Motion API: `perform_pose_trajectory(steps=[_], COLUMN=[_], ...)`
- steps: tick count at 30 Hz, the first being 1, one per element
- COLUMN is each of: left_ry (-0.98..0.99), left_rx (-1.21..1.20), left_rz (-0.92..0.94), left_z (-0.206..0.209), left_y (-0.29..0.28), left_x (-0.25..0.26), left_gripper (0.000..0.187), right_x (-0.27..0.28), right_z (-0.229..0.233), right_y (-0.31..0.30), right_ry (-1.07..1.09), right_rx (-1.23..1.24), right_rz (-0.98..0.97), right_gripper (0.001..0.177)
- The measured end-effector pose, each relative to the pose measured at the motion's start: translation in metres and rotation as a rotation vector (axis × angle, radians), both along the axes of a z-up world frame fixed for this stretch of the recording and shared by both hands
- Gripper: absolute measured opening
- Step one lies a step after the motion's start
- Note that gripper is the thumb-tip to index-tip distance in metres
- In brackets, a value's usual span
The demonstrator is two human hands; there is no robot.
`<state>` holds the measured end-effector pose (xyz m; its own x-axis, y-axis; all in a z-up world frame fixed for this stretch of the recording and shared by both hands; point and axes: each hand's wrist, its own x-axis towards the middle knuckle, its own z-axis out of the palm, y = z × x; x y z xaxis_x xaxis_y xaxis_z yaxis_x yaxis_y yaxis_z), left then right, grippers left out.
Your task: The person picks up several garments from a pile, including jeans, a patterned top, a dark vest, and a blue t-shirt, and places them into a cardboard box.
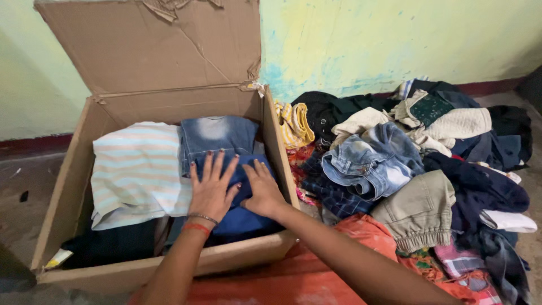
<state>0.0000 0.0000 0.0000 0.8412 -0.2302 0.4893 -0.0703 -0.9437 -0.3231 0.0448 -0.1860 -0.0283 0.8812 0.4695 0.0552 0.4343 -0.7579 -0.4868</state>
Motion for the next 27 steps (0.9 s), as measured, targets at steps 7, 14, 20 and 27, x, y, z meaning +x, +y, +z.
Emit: perform_pose_trajectory(steps=[7, 14, 20, 27], left_ry=[0.667, 0.778, 0.807, 0.810], left_rx=[-0.278, -0.224, -0.183, -0.160], left_rz=[0.075, 0.149, 0.170, 0.208], left_z=[-0.002, -0.016, -0.028, -0.029], left_y=[0.017, 0.021, 0.021, 0.017], left_x=[0.010, 0.022, 0.031, 0.031], left_gripper=[0.106, 0.114, 0.117, 0.116], right_x=[-0.003, -0.004, 0.002, 0.008], right_z=[0.045, 0.030, 0.021, 0.015], right_y=[0.010, 0.027, 0.034, 0.038], right_ry=[0.261, 0.216, 0.247, 0.288], right_rx=[-0.401, -0.584, -0.658, -0.697], right_rz=[0.226, 0.232, 0.220, 0.226], right_gripper=[0.165, 0.181, 0.185, 0.188])
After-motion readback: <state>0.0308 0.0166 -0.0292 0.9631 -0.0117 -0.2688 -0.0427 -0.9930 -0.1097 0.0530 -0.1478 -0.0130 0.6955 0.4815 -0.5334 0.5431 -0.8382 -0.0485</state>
